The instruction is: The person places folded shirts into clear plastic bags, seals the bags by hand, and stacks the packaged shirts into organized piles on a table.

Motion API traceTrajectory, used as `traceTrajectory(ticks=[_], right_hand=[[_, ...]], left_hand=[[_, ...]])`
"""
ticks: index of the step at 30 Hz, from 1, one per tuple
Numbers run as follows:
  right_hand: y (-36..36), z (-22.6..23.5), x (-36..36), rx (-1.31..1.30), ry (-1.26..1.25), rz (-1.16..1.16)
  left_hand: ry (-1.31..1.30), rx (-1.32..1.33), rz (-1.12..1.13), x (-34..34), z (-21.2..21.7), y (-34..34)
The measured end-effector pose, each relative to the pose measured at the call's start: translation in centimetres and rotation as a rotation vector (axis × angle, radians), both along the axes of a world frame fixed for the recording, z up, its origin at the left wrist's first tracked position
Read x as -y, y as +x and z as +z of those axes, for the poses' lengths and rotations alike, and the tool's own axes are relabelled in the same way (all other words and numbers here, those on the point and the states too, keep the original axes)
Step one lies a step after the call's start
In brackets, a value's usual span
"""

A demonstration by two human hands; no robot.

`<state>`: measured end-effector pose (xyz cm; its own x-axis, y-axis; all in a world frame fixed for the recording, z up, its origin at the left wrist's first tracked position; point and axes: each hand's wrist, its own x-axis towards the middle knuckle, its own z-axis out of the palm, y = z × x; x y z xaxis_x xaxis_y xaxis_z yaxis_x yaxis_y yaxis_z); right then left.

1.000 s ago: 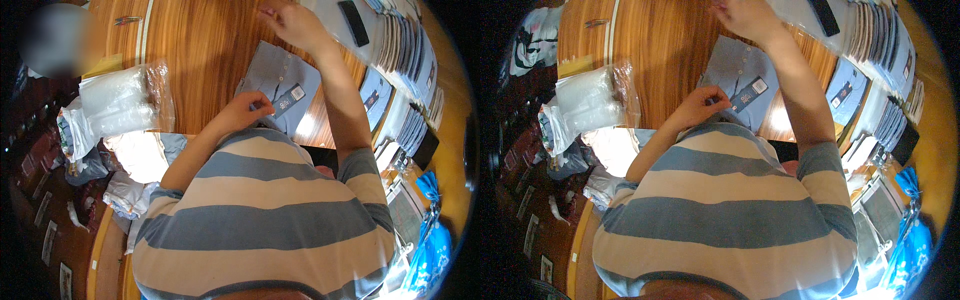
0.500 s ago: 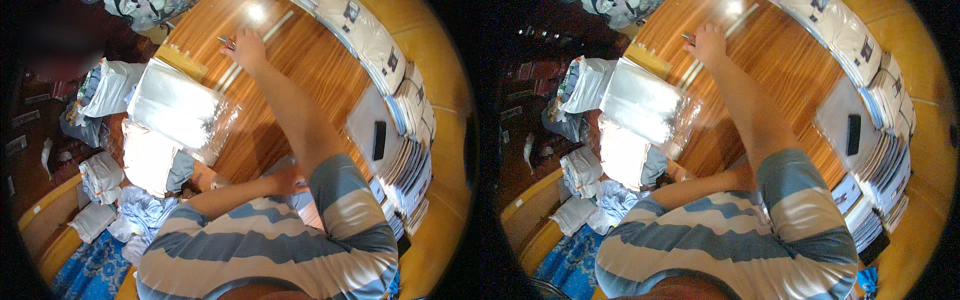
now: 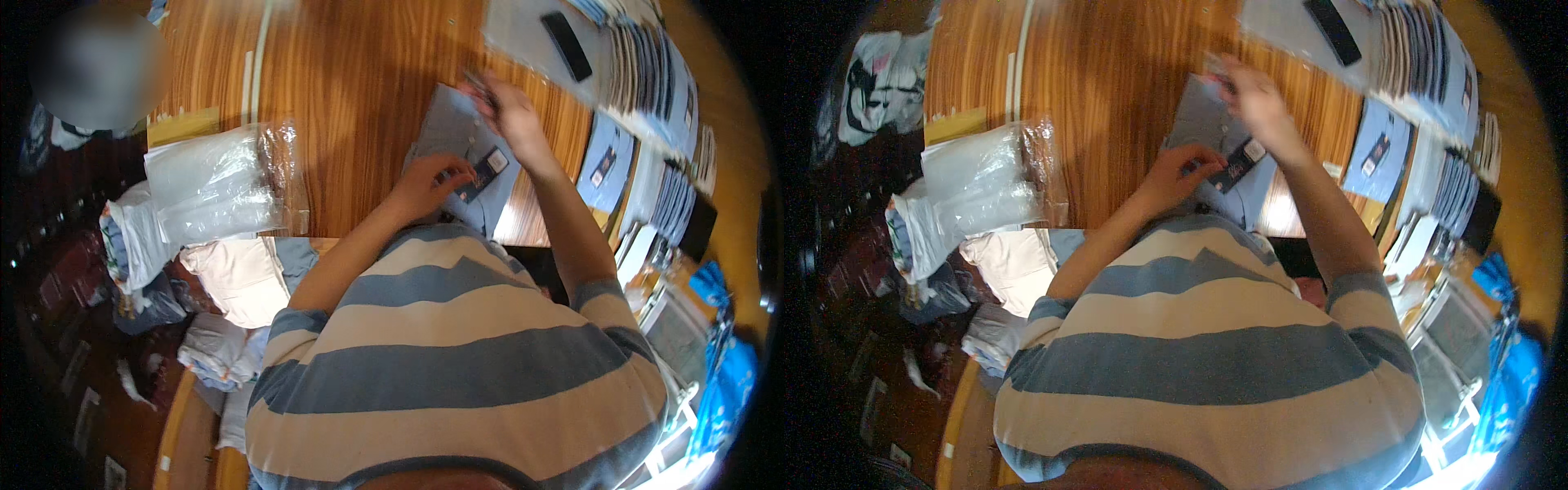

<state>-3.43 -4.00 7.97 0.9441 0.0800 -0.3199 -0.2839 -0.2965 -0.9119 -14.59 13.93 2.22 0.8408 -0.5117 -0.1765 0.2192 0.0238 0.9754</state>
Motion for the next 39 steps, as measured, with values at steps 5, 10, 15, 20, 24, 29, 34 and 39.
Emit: traceTrajectory(ticks=[5,10,15,20,24,29,34,39], right_hand=[[-9.5,-0.7,7.3,-0.593,-0.154,-0.167],[-12.7,-3.4,5.8,0.022,-0.261,0.224],[-9.8,-2.6,4.9,-0.59,0.047,-0.089],[-9.8,-2.6,5.0,-0.506,0.021,-0.047],[-10.6,-3.3,4.6,-0.362,0.049,0.002],[-9.5,-3.0,4.8,-0.581,0.064,-0.037],[-10.8,-4.7,5.2,-0.35,0.017,0.058],[-10.0,-3.3,3.7,-0.449,0.098,-0.011]], left_hand=[[0.092,0.092,0.122,0.4,0.6,-0.8],[0.122,0.115,0.128,0.9,1.5,-1.7],[0.138,0.124,0.129,1.3,1.8,-1.9],[0.108,0.047,0.158,1.5,2.2,-2.0],[0.114,0.077,0.158,1.5,1.8,-2.0],[0.088,0.078,0.167,1.5,1.4,-2.2],[0.121,0.103,0.193,1.3,1.3,-2.0],[0.087,0.036,0.132,1.3,1.1,-2.0]])
